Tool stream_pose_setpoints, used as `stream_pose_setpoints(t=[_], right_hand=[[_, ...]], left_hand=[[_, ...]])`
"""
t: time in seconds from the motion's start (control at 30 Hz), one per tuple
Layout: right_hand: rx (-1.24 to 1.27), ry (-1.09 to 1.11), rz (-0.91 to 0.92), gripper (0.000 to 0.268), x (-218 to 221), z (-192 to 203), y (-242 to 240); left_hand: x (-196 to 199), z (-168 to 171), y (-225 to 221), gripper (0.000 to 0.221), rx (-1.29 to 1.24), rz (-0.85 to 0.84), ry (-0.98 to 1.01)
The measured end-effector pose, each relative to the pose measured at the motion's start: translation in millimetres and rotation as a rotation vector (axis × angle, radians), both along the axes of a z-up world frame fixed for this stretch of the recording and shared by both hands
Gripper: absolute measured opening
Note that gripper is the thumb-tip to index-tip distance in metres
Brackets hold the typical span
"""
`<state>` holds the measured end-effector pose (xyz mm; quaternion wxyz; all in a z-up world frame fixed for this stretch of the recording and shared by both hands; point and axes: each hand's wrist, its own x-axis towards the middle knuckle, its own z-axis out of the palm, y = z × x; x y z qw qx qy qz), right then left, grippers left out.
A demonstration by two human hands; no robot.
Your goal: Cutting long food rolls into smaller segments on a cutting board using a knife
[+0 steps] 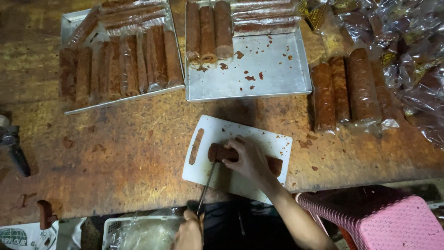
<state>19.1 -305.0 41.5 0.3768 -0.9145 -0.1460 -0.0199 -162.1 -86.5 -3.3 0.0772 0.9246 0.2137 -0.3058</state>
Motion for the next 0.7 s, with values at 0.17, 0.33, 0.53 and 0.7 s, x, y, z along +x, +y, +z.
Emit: stream_pose_setpoints(t=[0.17, 0.33, 0.53, 0.7], right_hand=[[-0.042, 0.005, -0.007, 0.035, -2, 16, 1], [-0.111, -0.034, 0.065, 0.040, -4, 9, -5], [-0.093, -0.027, 0.148, 0.036, -4, 24, -6], [0.017, -0.044, 0.144, 0.034, -3, 30, -7]], left_hand=[[-6, -81, 20, 0.042, 0.046, 0.435, 0.296], [-30, -109, 20, 0.045, 0.115, 0.274, -0.085], [43, 33, -10, 0.040, -0.068, 0.176, 0.192], [85, 48, -30, 0.023, -0.311, -0.107, -0.140]])
